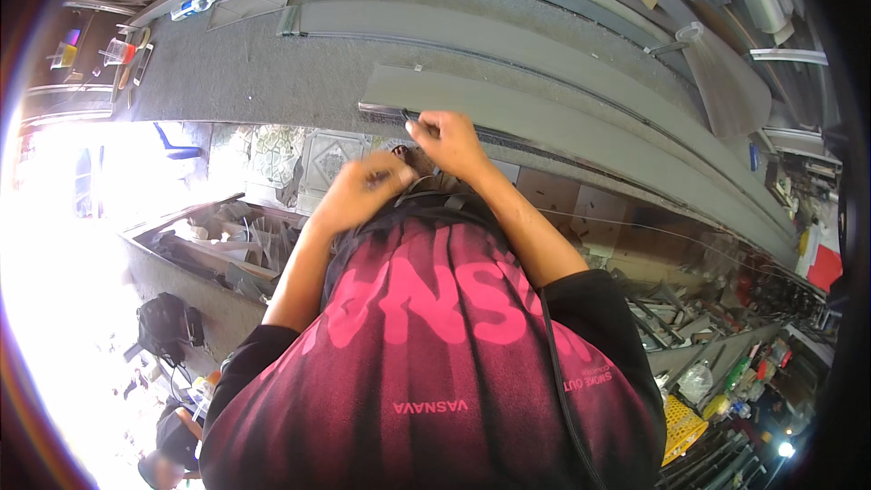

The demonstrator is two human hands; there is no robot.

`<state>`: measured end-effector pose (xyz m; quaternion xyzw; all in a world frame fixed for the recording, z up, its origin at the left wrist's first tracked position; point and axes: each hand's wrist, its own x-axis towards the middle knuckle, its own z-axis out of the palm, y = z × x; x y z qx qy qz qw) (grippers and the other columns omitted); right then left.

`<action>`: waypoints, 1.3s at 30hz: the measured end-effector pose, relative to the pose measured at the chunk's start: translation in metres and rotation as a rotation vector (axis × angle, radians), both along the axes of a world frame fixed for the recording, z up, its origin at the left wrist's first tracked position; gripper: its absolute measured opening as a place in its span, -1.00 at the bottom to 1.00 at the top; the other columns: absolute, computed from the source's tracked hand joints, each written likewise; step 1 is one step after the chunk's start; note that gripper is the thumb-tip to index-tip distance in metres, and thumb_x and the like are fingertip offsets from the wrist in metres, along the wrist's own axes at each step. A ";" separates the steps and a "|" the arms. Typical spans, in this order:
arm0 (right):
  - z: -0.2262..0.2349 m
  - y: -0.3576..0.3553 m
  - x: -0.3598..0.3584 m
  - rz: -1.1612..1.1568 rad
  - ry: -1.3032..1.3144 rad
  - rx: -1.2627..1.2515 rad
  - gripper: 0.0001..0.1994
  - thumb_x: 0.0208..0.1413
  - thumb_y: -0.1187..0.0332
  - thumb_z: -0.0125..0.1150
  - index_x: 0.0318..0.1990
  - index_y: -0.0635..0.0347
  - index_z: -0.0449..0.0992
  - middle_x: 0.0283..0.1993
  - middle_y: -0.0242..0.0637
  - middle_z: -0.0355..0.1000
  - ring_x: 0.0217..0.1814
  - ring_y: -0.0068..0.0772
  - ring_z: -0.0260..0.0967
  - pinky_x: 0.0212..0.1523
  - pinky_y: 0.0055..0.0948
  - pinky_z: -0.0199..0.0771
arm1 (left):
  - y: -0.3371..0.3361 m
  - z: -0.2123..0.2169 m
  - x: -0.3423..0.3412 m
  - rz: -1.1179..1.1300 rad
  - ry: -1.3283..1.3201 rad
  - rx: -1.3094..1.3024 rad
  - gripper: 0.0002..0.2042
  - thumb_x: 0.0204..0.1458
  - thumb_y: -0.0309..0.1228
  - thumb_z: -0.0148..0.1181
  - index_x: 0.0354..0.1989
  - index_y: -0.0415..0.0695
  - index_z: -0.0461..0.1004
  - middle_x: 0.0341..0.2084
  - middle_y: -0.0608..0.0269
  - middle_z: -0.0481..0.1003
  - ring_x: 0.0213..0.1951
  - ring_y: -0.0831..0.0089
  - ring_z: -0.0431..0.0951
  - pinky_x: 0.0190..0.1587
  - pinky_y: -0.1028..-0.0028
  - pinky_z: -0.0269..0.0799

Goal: The person assembles a metal frame by hand, inserting small fasteners into pre-drilled holes along the edges of long metal strips. They repeatedly align the strips, insert fasteners, and press them into place. The workspace contains stacked metal parts and tools.

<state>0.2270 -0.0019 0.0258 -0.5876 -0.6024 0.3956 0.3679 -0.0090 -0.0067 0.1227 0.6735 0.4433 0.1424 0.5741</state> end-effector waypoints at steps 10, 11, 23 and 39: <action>0.010 -0.024 -0.037 -0.287 -0.085 0.011 -0.80 0.26 0.33 0.43 -0.31 0.28 0.62 -0.57 -0.04 0.38 -0.57 -0.10 0.36 -0.44 -0.14 0.32 | 0.088 -0.104 -0.009 -0.143 0.156 0.970 -0.60 -0.07 -0.41 0.56 0.02 0.05 0.74 0.02 0.32 0.57 0.19 0.17 0.52 0.25 0.04 0.34; 0.013 -0.025 -0.042 -0.298 -0.099 -0.035 -0.82 0.25 0.34 0.45 -0.29 0.27 0.63 -0.58 -0.05 0.37 -0.59 -0.12 0.34 -0.45 -0.16 0.31 | 0.092 -0.108 -0.012 -0.176 0.123 0.980 -0.61 -0.06 -0.41 0.56 0.02 0.05 0.73 -0.01 0.32 0.58 0.16 0.18 0.54 0.23 0.04 0.35; 0.030 0.013 -0.061 -0.427 -0.464 0.200 -0.89 0.38 0.43 0.35 -0.19 0.27 0.59 -0.47 -0.03 0.56 -0.41 0.17 0.56 -0.35 -0.06 0.48 | 0.148 -0.104 -0.005 -0.330 -0.203 0.959 -0.77 0.01 -0.45 0.57 -0.15 -0.10 0.73 -0.21 0.27 0.67 -0.13 0.12 0.67 -0.04 0.13 0.58; 0.041 0.029 -0.068 -0.497 -0.297 -0.268 -0.76 0.14 0.33 0.60 -0.13 0.26 0.74 -0.36 -0.08 0.68 -0.26 0.00 0.71 -0.15 -0.10 0.65 | 0.165 -0.103 -0.012 -0.381 -0.280 0.796 -0.85 -0.01 -0.46 0.58 -0.26 -0.13 0.76 -0.20 0.28 0.69 -0.17 0.18 0.70 -0.12 0.22 0.66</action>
